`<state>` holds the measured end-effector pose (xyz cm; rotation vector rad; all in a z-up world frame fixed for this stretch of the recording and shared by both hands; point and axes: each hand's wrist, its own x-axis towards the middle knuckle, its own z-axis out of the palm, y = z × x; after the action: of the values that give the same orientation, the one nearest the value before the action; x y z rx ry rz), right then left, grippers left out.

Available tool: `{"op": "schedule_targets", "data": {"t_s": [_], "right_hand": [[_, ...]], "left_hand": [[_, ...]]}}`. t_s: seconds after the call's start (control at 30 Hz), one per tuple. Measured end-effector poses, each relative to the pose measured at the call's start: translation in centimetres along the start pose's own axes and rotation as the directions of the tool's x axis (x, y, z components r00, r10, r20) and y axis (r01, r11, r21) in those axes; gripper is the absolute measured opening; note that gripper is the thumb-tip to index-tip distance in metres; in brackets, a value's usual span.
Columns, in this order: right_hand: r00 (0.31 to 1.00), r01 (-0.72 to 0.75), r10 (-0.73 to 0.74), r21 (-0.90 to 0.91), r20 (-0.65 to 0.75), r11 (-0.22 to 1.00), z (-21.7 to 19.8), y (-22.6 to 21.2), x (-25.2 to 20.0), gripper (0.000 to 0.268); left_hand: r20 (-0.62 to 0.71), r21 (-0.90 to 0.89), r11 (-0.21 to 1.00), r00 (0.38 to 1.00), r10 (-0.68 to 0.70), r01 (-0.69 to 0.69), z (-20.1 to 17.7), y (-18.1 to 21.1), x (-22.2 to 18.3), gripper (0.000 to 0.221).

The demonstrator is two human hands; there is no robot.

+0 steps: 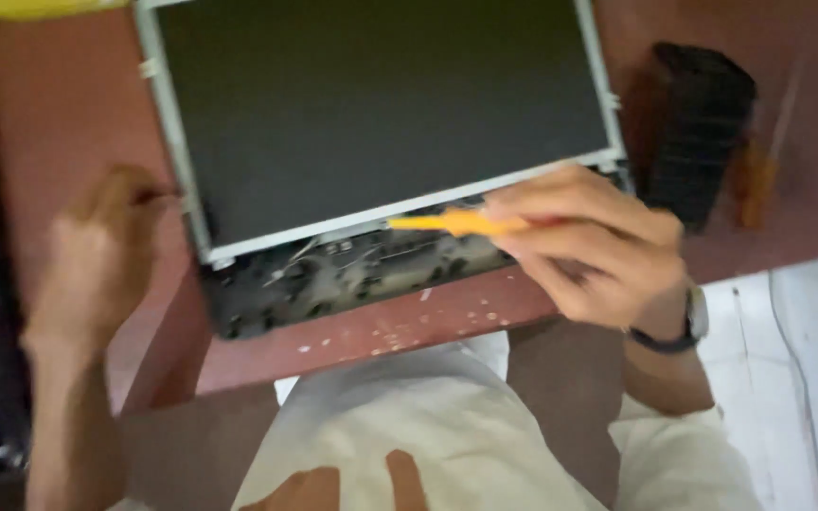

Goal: A person is disassembling a laptop computer, removing the screen bezel and disconnecting internal ribbon cables using a screwdriver.

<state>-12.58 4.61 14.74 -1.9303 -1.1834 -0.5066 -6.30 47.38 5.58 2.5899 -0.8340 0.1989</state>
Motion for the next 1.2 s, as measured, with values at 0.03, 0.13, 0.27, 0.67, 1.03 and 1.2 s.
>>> {"op": "schedule_targets", "data": {"t_s": [0.03, 0.13, 0.27, 0.67, 1.03, 1.2], "right_hand": [[0.989, -0.097, 0.091, -0.045, -0.115, 0.994, -0.9, -0.8, -2.6, 0.008], [0.912, -0.296, 0.241, -0.127, -0.332, 0.947, -4.1, -2.4, -10.9, 0.006], [0.615, -0.552, 0.321, -0.102, -0.72, 0.828, -5.8, -4.7, -20.7, 0.02], [0.458, -0.694, 0.395, -0.043, -0.796, 0.719, -5.0, -8.8, -30.4, 0.017], [0.497, -0.691, 0.382, -0.089, -0.78, 0.717, -5.3, -7.8, -28.0, 0.017], [0.453, -0.649, 0.19, -0.176, -0.871, 0.74, -4.9, -5.8, -26.3, 0.042]], "left_hand": [[-0.042, 0.026, 1.0, 0.999, 0.006, -0.005, -0.5, 1.1, 0.9, 0.005], [0.047, -0.068, 0.991, 0.992, 0.115, -0.112, 0.5, 6.5, 6.9, 0.007], [0.0, -0.486, 0.634, 0.726, 0.688, -0.601, 6.9, 18.2, 17.2, 0.012], [-0.049, -0.271, 0.526, 0.558, 0.829, -0.806, 25.2, 30.0, 27.4, 0.042], [-0.056, -0.276, 0.525, 0.559, 0.827, -0.805, 25.0, 29.4, 27.3, 0.048], [-0.314, -0.513, 0.441, 0.639, 0.702, -0.737, 16.8, 25.5, 26.4, 0.034]]}}
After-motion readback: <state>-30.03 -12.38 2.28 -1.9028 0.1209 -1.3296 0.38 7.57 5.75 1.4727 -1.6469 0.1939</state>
